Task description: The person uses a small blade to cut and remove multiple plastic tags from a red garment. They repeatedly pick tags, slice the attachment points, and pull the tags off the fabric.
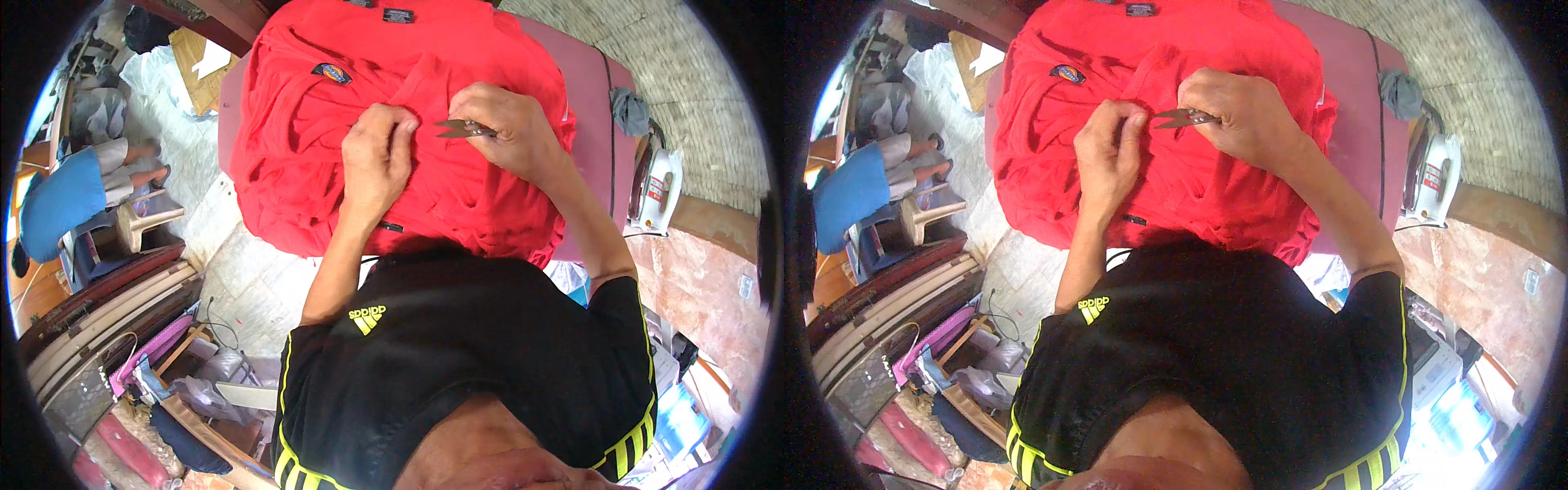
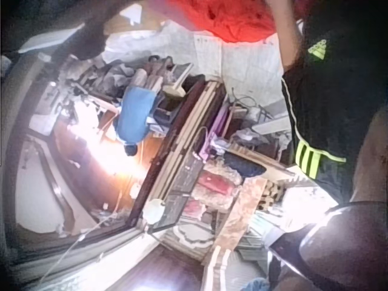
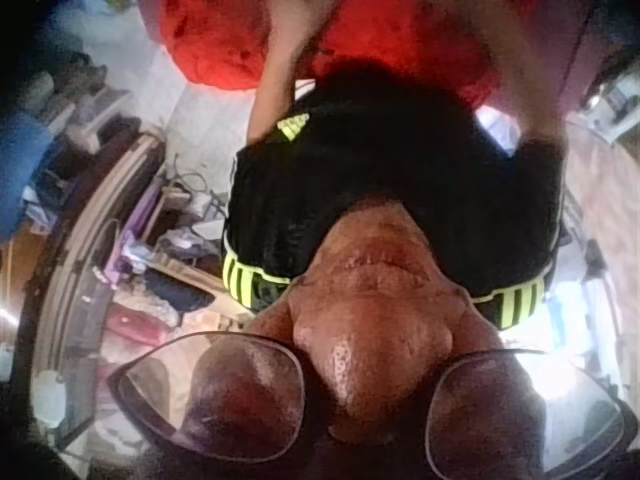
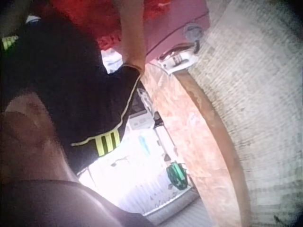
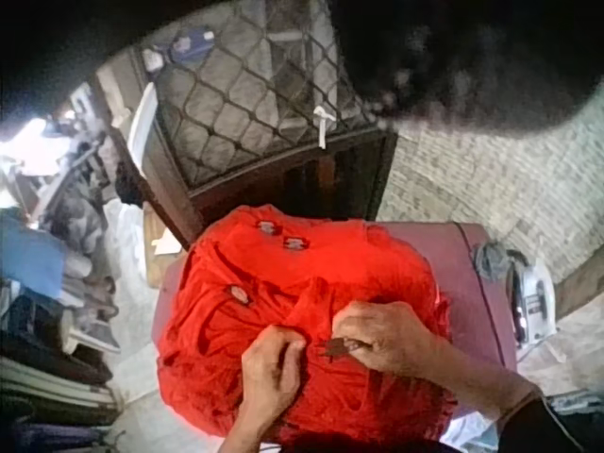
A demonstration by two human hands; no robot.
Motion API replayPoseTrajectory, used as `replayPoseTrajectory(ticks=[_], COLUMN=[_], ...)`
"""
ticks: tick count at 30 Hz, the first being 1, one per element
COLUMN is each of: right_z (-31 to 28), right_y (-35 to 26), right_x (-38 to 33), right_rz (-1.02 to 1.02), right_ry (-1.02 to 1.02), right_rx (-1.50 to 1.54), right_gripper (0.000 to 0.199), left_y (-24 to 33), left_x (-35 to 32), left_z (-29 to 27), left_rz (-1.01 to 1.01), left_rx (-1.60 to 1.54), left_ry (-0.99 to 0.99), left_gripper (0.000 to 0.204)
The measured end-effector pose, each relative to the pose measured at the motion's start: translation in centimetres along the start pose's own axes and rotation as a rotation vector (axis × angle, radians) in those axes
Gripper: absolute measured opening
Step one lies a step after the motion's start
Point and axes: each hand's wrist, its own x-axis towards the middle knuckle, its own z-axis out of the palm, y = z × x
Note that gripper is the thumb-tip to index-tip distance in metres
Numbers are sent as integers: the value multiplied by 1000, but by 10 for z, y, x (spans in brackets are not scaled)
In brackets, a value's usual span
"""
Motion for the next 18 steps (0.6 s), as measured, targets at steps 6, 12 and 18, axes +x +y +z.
replayPoseTrajectory(ticks=[6,12,18], right_z=[3,-2,2], right_y=[2,-1,3], right_x=[-1,-1,1], right_rz=[8,67,93], right_ry=[32,27,-15], right_rx=[53,121,127], right_gripper=[18,19,17], left_y=[15,21,26], left_x=[-42,-48,-11], left_z=[-71,-142,-26], left_rz=[-383,-205,22], left_rx=[-696,-78,-2], left_ry=[-164,-747,15], left_gripper=[8,13,23])
